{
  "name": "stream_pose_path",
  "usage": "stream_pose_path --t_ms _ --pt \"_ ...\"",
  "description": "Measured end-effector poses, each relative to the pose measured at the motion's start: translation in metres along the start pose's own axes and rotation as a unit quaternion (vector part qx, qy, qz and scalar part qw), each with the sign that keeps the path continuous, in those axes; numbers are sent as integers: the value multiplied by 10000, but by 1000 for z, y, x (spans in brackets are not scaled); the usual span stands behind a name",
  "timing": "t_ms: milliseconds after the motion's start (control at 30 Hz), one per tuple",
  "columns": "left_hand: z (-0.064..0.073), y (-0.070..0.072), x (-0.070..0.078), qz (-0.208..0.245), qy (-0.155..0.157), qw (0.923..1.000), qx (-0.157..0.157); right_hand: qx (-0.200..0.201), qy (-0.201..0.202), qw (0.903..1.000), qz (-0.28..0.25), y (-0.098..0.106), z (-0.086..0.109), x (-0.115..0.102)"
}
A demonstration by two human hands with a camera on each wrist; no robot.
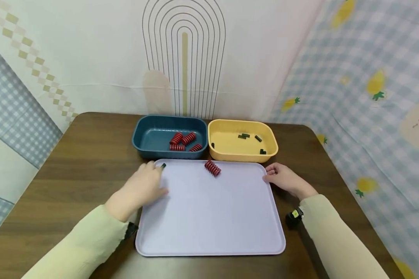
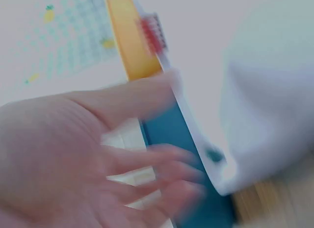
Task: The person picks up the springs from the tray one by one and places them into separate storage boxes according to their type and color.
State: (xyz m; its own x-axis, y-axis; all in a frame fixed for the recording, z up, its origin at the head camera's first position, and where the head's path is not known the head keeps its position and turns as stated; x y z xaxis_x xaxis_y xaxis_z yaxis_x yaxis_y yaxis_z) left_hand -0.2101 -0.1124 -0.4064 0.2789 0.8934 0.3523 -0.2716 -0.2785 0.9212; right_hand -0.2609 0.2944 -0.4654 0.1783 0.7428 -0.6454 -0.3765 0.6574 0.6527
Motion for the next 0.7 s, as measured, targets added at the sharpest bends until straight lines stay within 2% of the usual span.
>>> stream_pose_path --t_ms 33,100,200,333,467,700 --pt "-5 5 11 69 -69 9997 246 0 20 10000 17 1 -1 -2" --pt "-17 8 32 489 -249 9970 544 -34 0 10000 38 1 -1 -5" --pt "-38 -3 52 1229 -235 9911 447 -116 -70 9999 48 2 1 -6" --pt "-63 -25 62 1838 -125 9825 287 -205 -111 9997 39 1 -1 -4" --pt "-77 -35 69 2010 -84 9789 353 -210 -95 9997 15 1 -1 -5" --pt "-90 -40 87 1779 38 9829 474 -255 -131 9996 22 1 0 -8"
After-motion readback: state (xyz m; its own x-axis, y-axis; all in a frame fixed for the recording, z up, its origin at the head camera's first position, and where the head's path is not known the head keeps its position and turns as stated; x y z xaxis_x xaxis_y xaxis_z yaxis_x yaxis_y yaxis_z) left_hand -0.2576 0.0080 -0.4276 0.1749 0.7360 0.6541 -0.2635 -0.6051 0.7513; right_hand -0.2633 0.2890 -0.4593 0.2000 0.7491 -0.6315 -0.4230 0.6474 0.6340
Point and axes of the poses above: each hand's wrist, its own z-axis away from the middle knuckle, its own y-axis out of the back of the hand, x = y × z, the point moved 8 cm from there along -z, towards the middle knuckle, and after that the axes turned 4 degrees about z, right-handed, at the moved point
